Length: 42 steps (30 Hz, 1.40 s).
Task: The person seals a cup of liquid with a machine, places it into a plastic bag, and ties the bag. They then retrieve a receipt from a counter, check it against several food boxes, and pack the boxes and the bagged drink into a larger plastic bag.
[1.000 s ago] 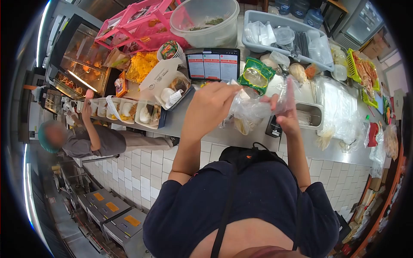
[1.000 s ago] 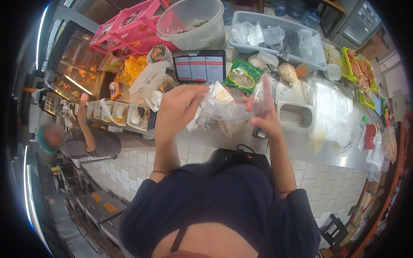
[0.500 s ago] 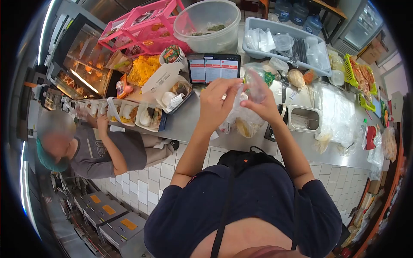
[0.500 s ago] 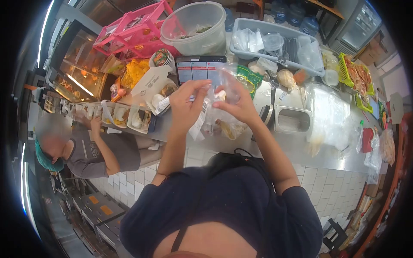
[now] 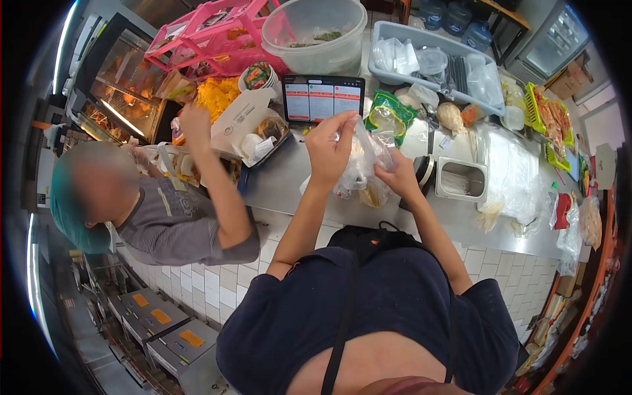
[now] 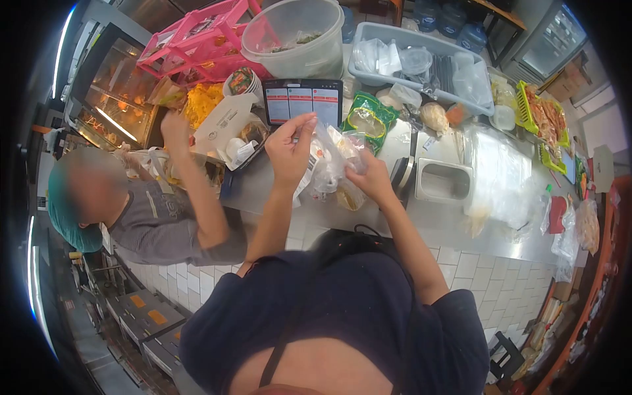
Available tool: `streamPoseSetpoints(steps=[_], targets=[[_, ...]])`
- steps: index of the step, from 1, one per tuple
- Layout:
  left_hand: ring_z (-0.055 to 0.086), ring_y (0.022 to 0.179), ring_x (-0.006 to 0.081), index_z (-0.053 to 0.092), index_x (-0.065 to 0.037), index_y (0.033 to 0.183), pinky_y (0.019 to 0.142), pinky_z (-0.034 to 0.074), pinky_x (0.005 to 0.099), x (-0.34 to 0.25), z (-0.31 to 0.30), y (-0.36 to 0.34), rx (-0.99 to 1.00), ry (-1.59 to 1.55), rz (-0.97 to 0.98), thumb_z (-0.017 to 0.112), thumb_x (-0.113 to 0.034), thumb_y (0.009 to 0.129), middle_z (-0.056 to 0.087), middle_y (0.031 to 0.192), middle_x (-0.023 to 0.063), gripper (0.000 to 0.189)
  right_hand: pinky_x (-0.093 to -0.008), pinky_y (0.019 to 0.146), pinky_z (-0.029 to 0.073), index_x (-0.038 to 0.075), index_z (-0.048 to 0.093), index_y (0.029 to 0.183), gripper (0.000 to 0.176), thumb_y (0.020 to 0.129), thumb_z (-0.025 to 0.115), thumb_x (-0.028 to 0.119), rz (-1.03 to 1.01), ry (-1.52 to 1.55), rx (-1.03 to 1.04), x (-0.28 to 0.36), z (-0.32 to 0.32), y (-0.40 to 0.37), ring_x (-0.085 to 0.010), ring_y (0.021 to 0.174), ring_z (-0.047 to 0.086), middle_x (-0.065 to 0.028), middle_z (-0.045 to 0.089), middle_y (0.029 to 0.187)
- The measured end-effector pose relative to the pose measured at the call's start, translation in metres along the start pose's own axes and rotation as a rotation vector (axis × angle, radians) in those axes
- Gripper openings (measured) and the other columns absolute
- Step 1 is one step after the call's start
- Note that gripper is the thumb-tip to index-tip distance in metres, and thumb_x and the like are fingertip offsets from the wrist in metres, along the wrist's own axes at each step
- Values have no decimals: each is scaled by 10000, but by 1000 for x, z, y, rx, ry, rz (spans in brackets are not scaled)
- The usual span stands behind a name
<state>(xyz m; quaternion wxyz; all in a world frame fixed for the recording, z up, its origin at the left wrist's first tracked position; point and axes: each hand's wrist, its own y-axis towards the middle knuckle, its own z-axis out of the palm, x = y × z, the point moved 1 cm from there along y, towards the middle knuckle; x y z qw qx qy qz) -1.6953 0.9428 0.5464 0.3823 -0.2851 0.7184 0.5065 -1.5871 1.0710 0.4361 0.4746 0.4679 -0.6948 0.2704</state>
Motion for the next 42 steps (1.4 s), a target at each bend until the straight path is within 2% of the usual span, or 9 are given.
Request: streamPoseSetpoints(steps=[11, 15, 17, 18, 26, 33, 38, 40, 42], targets=[[586, 620, 121, 651, 9, 882, 603, 467, 223, -36, -4, 16, 263, 2, 161, 626, -13, 762, 649, 746, 66, 125, -252, 687, 443, 37, 414, 1257, 694, 641, 734, 51, -209, 918, -14, 44, -56, 8, -109, 752, 549, -23, 582, 755], [569, 788, 143, 648, -33, 868, 680, 464, 260, -56, 21, 22, 520, 72, 580, 673, -84, 719, 630, 813, 34, 160, -210, 647, 427, 28, 490, 1126, 513, 684, 714, 160, 6, 309, 480, 81, -47, 5, -88, 638, 493, 21, 481, 638], [554, 842, 144, 646, -47, 863, 694, 459, 270, -55, 24, 21, 612, 35, 696, 688, -118, 708, 618, 833, 20, 175, -208, 579, 413, 34, 530, 987, 288, 779, 628, 207, -551, 236, 128, 76, -39, 11, -80, 603, 481, 8, 489, 641], [553, 835, 141, 635, -60, 881, 690, 455, 274, -46, 24, 22, 657, -123, 447, 697, -157, 699, 603, 854, 40, 216, -222, 535, 412, 36, 534, 906, 232, 879, 501, 264, 76, 497, 99, 89, -41, 4, -102, 556, 495, -18, 495, 634], [527, 560, 98, 606, -32, 871, 547, 433, 248, 3, 27, -4, 653, -225, -409, 674, -155, 741, 586, 669, 29, 191, -239, 644, 397, 101, 436, 1082, 331, 945, 319, 379, 146, 538, 171, 64, -59, -3, -109, 647, 532, -52, 575, 651], [564, 776, 125, 613, -33, 787, 687, 436, 281, -20, 30, -20, 687, -13, 395, 660, -108, 750, 592, 786, 11, 96, -214, 620, 411, 54, 557, 953, 186, 876, 522, 220, 220, 629, 184, 33, -76, -6, -79, 706, 545, -32, 603, 756], [546, 852, 142, 592, -47, 879, 752, 422, 291, 5, 50, -23, 628, -336, 300, 624, -155, 792, 579, 761, 16, 142, -218, 683, 477, -12, 615, 829, 122, 715, 649, -38, 133, 550, 291, 30, -101, -11, -109, 742, 596, -67, 621, 826], [529, 810, 110, 581, -42, 940, 695, 421, 260, 26, 69, -25, 867, -739, -651, 544, -234, 861, 568, 815, -4, 211, -215, 693, 485, -44, 624, 858, 164, 704, 611, -97, 100, 427, 430, 46, -101, -12, -131, 767, 605, -88, 637, 821], [512, 788, 81, 571, -41, 992, 655, 408, 234, 47, 78, -29, 970, -639, -650, 500, -252, 885, 555, 860, -16, 247, -227, 692, 488, -35, 627, 880, 197, 694, 607, -97, 98, 352, 323, 52, -93, -6, -139, 772, 608, -85, 642, 837]])
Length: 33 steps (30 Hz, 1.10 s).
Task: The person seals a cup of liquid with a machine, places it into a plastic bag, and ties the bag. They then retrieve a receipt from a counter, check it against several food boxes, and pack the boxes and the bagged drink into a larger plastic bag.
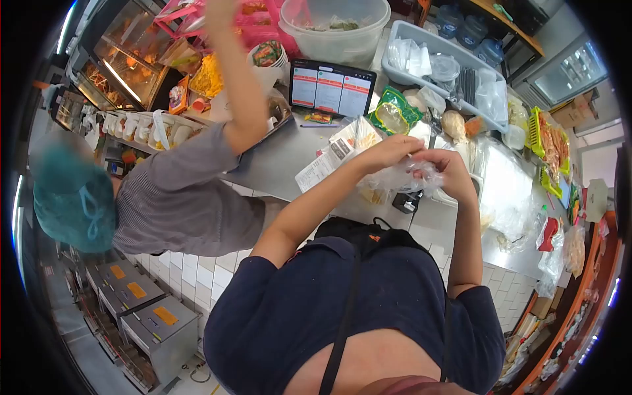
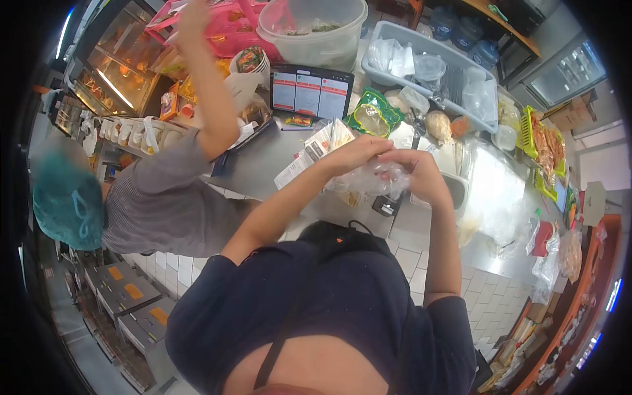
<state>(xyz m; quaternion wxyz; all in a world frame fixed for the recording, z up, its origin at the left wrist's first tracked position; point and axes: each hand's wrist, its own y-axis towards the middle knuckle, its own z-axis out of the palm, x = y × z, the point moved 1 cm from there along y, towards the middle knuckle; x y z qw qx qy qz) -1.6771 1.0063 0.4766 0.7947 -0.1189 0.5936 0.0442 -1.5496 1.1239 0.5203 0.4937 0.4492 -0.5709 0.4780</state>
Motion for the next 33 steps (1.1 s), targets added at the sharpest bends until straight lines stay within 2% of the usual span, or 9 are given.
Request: streamPoseSetpoints(steps=[3, 6, 9, 15, 17, 22, 27, 32, 33], targets=[[463, 704, 10, 540, -69, 1124, 552, 349, 164, -2, 2, 0, -3, 175, -148, 433, -247, 917, 537, 914, -37, 293, -286, 663, 486, 18, 624, 901, 305, 622, 593, -99, -27, -414, -194, 0, -6, 12, -192, 773, 616, -74, 639, 865], [431, 631, -4, 576, -80, 1085, 519, 325, 153, 3, -3, -7, -20, -183, -153, 501, -234, 891, 542, 776, -67, 259, -326, 606, 444, 52, 584, 728, 212, 548, 593, -59, -680, -838, -480, -10, 15, 18, -230, 717, 562, -70, 563, 761], [431, 636, -5, 578, -75, 1089, 504, 323, 159, -2, -10, -12, -67, -99, -97, 549, -213, 868, 543, 784, -68, 262, -312, 592, 425, 52, 591, 709, 202, 552, 580, -75, -591, -769, -715, -16, 21, 10, -213, 696, 515, -56, 525, 759], [577, 618, 107, 662, -28, 864, 563, 453, 245, -8, -40, -6, -299, 484, 231, 611, -194, 812, 644, 715, 39, 181, -313, 652, 421, 119, 653, 854, 357, 534, 618, -36, -651, -826, -315, -16, 24, 12, -213, 750, 501, -37, 520, 800], [614, 646, 203, 658, -44, 864, 588, 470, 292, -6, -49, 1, -422, 894, 549, 611, -176, 795, 648, 748, 93, 156, -332, 684, 426, 144, 647, 871, 371, 536, 625, -14, -712, -1029, -306, -9, 35, 5, -218, 777, 507, -18, 533, 826], [565, 688, 267, 646, -91, 781, 588, 460, 363, 22, -93, 18, -602, 1117, 617, 614, -230, 761, 608, 701, 94, 144, -347, 696, 427, 111, 627, 817, 264, 562, 631, 41, -742, -1031, -138, -18, 71, -25, -215, 796, 517, -8, 541, 829], [561, 686, 224, 653, -103, 784, 615, 473, 338, 33, -90, 22, -483, 1262, 520, 619, -224, 767, 614, 707, 69, 127, -372, 715, 429, 85, 588, 800, 224, 586, 651, 70, -628, -832, 131, -42, 68, -54, -237, 785, 526, -22, 556, 895], [571, 698, 171, 632, -75, 793, 616, 474, 302, 22, -83, 24, -582, 1272, 545, 596, -235, 798, 599, 673, 38, 164, -368, 844, 410, 79, 594, 883, 293, 611, 697, 111, -609, -685, -130, -26, 67, -32, -277, 956, 512, -72, 548, 1004], [579, 723, 153, 606, -67, 843, 630, 476, 294, 21, -82, 23, -595, 855, 426, 570, -227, 826, 592, 700, 27, 165, -371, 888, 394, 84, 607, 934, 335, 618, 711, 129, -544, -544, -277, -24, 68, -25, -288, 1023, 496, -91, 543, 1056]])
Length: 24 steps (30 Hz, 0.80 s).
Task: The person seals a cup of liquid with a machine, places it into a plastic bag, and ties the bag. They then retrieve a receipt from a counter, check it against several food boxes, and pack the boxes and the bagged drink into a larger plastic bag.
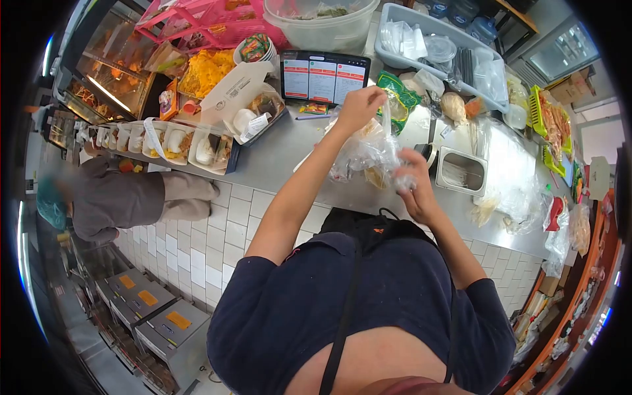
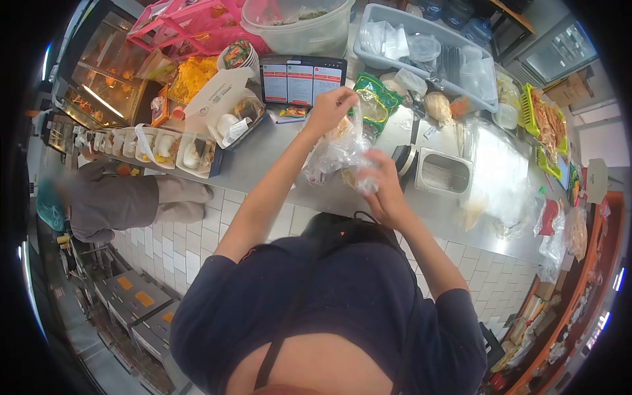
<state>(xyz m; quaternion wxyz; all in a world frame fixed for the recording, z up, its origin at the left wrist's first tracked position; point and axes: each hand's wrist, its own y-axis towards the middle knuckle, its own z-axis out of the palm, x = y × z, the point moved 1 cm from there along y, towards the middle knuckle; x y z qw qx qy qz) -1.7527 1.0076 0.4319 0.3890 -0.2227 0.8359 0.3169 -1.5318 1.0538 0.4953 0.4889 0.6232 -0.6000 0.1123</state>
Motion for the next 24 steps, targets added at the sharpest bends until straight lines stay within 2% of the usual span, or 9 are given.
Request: streamPoseSetpoints(steps=[4, 8, 13, 14, 16, 18, 20, 22, 24], targets=[[590, 792, 136, 508, -57, 992, 667, 479, 288, -31, -5, -17, -31, -1003, -586, 493, -185, 887, 567, 812, 19, 166, -379, 935, 365, 98, 618, 1009, 370, 646, 692, 104, 129, 20, -322, -29, 21, 12, -307, 1112, 446, -104, 514, 1163], [590, 822, 177, 402, -62, 1096, 719, 489, 310, -41, -12, -34, -86, -1199, -607, 507, -138, 876, 555, 941, 65, 255, -350, 899, 398, 21, 610, 1016, 324, 694, 648, 20, -156, -377, -47, -38, 19, 9, -269, 1106, 462, -70, 568, 1119], [588, 832, 166, 360, -46, 1147, 725, 492, 288, -71, -18, -50, -122, -1151, -567, 562, -54, 829, 554, 952, 75, 376, -233, 625, 407, 12, 476, 1137, 255, 895, 483, 91, 346, 939, -220, -33, 26, 22, -115, 610, 491, -31, 501, 632], [593, 837, 181, 378, -25, 1130, 745, 499, 293, -78, -21, -54, -179, -1032, -450, 580, -35, 814, 556, 946, 94, 375, -211, 557, 370, 15, 402, 1208, 308, 915, 452, 95, 398, 1349, -260, -33, 27, 25, -73, 511, 411, -4, 415, 566], [598, 841, 196, 396, -4, 1112, 765, 505, 298, -89, -24, -62, -226, -912, -327, 598, -17, 798, 559, 940, 113, 374, -193, 498, 275, 41, 292, 1265, 446, 877, 500, 108, 567, 1242, -358, -27, 27, 32, -45, 476, 257, 39, 253, 529], [599, 845, 172, 493, -15, 1024, 751, 498, 306, -103, -28, -75, -214, -585, -59, 620, -13, 781, 579, 909, 89, 274, -213, 545, 347, 51, 298, 1260, 508, 826, 532, 176, 432, 529, -215, -23, 24, 30, -73, 486, 381, 34, 357, 547], [598, 880, 179, 569, -40, 921, 773, 472, 360, -121, -37, -81, -164, -181, 52, 640, -34, 754, 595, 876, 55, 182, -235, 562, 378, 60, 339, 1238, 494, 804, 546, 173, 435, 395, -123, -11, 16, 27, -98, 539, 448, -11, 435, 612], [555, 1003, 206, 599, -75, 913, 875, 408, 376, -137, -38, -82, 32, 147, 839, 647, -160, 739, 591, 969, 40, 200, -280, 597, 439, 79, 419, 1193, 468, 761, 576, 166, 420, 127, 65, -2, 9, 28, -149, 647, 581, -101, 591, 741], [516, 1047, 235, 594, -98, 951, 902, 375, 414, -144, -31, -79, 50, 163, 856, 634, -244, 725, 584, 1005, 50, 272, -282, 557, 433, 59, 548, 1041, 272, 779, 549, 134, 238, 203, -88, -12, 15, 20, -153, 612, 569, -133, 595, 718]])
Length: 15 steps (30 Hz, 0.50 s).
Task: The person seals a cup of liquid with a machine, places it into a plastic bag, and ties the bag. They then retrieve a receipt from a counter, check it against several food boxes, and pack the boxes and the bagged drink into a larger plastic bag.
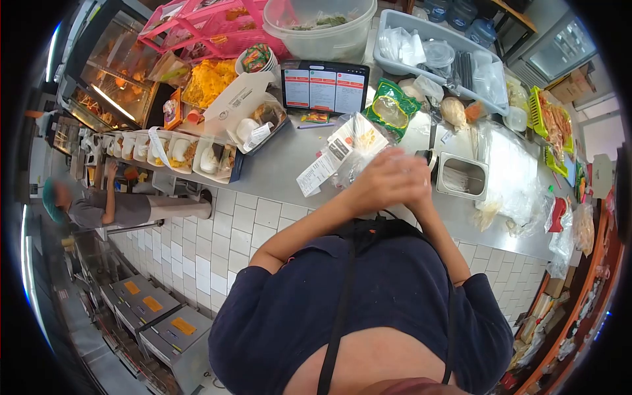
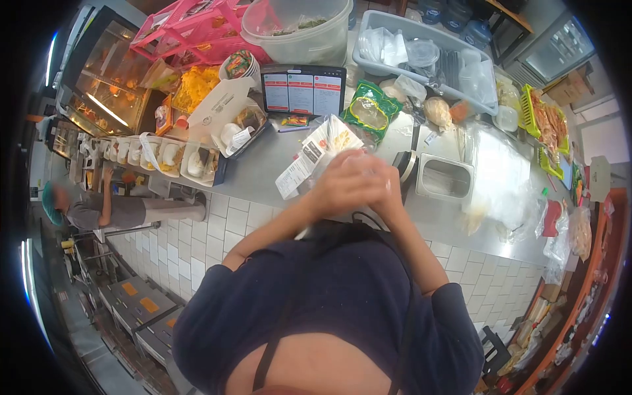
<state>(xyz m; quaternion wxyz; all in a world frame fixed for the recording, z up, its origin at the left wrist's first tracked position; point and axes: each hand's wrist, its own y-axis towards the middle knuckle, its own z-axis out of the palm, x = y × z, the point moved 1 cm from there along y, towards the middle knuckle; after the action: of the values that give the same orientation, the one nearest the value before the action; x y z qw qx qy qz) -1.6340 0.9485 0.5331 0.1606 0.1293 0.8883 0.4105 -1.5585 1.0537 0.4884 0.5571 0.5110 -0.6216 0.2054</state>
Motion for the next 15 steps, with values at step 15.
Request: streamPoseSetpoints(steps=[15], targets=[[520, 904, 268, 590, -61, 889, 814, 415, 348, 13, 30, -40, -102, -309, -547, 625, -100, 732, 571, 933, 93, 165, -239, 682, 434, -27, 619, 968, 280, 883, 515, 218, 570, 782, 7, -42, -18, -23, -110, 768, 544, -47, 614, 856]])
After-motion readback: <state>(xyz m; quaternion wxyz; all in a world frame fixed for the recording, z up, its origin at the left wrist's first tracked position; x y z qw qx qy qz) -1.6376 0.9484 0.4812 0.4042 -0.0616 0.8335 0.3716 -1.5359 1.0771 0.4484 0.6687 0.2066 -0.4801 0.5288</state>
